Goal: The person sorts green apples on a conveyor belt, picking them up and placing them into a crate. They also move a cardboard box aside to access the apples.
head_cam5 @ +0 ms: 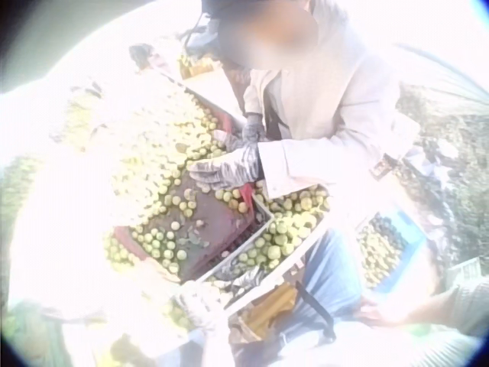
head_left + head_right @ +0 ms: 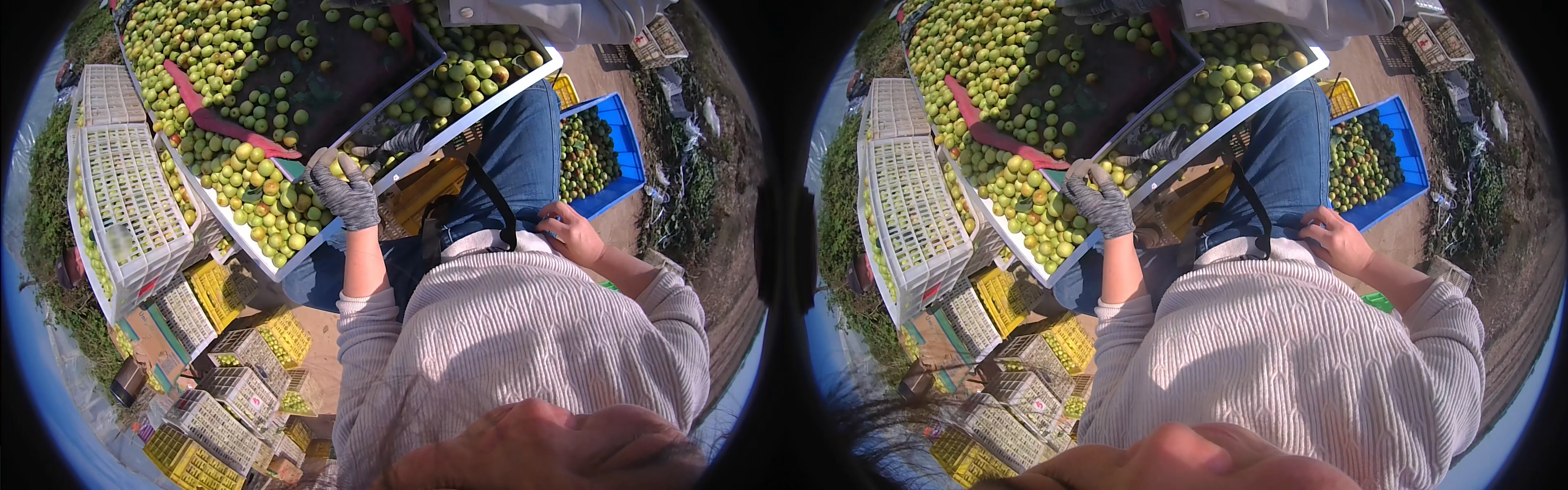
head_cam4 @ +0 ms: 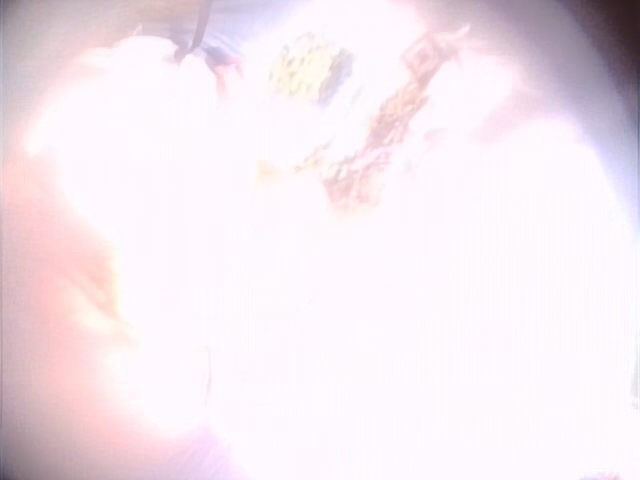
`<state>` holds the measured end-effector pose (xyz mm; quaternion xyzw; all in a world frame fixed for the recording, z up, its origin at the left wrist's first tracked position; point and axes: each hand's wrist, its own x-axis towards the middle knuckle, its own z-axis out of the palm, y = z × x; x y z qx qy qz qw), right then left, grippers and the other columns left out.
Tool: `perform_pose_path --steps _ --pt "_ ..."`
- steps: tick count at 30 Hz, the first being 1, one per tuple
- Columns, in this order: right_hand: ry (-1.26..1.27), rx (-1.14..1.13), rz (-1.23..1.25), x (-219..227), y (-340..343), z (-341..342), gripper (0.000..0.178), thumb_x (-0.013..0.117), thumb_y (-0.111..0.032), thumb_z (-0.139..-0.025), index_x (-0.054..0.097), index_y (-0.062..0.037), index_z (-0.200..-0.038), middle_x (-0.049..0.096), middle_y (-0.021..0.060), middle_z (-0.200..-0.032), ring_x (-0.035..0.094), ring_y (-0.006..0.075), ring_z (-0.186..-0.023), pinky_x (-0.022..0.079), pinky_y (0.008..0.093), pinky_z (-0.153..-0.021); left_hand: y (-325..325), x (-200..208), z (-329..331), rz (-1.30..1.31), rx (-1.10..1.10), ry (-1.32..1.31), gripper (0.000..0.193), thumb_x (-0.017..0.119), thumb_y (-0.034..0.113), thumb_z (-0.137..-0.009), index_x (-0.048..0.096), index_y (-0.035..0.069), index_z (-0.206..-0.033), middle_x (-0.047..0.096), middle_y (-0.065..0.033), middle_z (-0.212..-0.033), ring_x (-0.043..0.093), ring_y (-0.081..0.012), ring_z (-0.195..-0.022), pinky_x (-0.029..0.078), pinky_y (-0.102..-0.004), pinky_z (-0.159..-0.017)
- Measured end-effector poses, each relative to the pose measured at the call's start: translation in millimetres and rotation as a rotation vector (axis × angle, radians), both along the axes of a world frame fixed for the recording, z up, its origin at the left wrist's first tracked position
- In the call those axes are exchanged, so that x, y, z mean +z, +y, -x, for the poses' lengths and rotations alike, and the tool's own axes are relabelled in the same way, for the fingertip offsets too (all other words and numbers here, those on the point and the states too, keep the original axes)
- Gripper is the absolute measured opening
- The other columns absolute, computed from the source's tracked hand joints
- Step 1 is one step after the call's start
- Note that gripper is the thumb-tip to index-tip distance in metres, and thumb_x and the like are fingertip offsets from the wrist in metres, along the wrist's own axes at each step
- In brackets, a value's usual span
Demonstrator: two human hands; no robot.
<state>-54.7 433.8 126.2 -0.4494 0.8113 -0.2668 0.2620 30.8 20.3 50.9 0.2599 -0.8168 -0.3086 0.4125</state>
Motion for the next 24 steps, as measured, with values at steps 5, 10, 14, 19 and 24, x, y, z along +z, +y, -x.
perform_pose_path --steps 5,10,14,19,24 --pt "0.059 0.087 0.060 9.3 -12.5 1.2 0.022 0.076 -0.002 -0.075 0.065 -0.0054 -0.094 0.058 0.0152 -0.118 0.062 0.0333 -0.105 0.054 0.0419 -0.087 9.3 2.3 -6.7 0.067 -0.015 -0.002 0.016 0.064 0.008 -0.093 0.060 0.002 -0.107 0.057 -0.0152 -0.113 0.056 -0.0311 -0.107 0.047 -0.0434 -0.098" --pt "0.118 0.189 0.006 15.2 -10.6 7.7 0.024 0.076 -0.002 -0.075 0.066 -0.0045 -0.097 0.056 0.0180 -0.125 0.059 0.0363 -0.112 0.052 0.0448 -0.091 12.1 4.1 -14.6 -0.029 -0.004 -0.036 0.015 0.062 0.010 -0.094 0.059 0.002 -0.107 0.057 -0.0158 -0.113 0.055 -0.0322 -0.109 0.046 -0.0439 -0.098" --pt "-0.078 -0.031 -0.048 0.5 -0.5 -0.9 0.019 0.068 -0.003 -0.082 0.068 -0.0048 -0.101 0.063 0.0155 -0.108 0.065 0.0323 -0.099 0.056 0.0422 -0.083 20.0 3.4 -17.5 -0.101 -0.027 0.039 0.015 0.061 0.012 -0.097 0.059 0.000 -0.107 0.057 -0.0160 -0.112 0.055 -0.0323 -0.108 0.045 -0.0444 -0.099" --pt "-0.707 -0.436 -0.473 -2.2 20.4 -3.5 0.010 0.061 -0.005 -0.094 0.066 0.0013 -0.100 0.070 0.0096 -0.091 0.069 0.0146 -0.076 0.056 0.0319 -0.052 16.1 0.6 -24.1 -0.059 -0.039 -0.039 0.019 0.057 0.018 -0.100 0.060 -0.001 -0.104 0.060 -0.0156 -0.110 0.056 -0.0320 -0.108 0.043 -0.0454 -0.099" --pt "-0.268 -0.052 -0.152 1.7 21.4 -7.2 0.015 0.070 -0.004 -0.085 0.070 -0.0023 -0.100 0.069 0.0108 -0.091 0.070 0.0241 -0.089 0.058 0.0352 -0.070 21.7 -3.8 -26.2 -0.106 -0.077 -0.042 0.019 0.057 0.017 -0.100 0.060 -0.001 -0.106 0.061 -0.0168 -0.111 0.056 -0.0323 -0.109 0.044 -0.0453 -0.100"
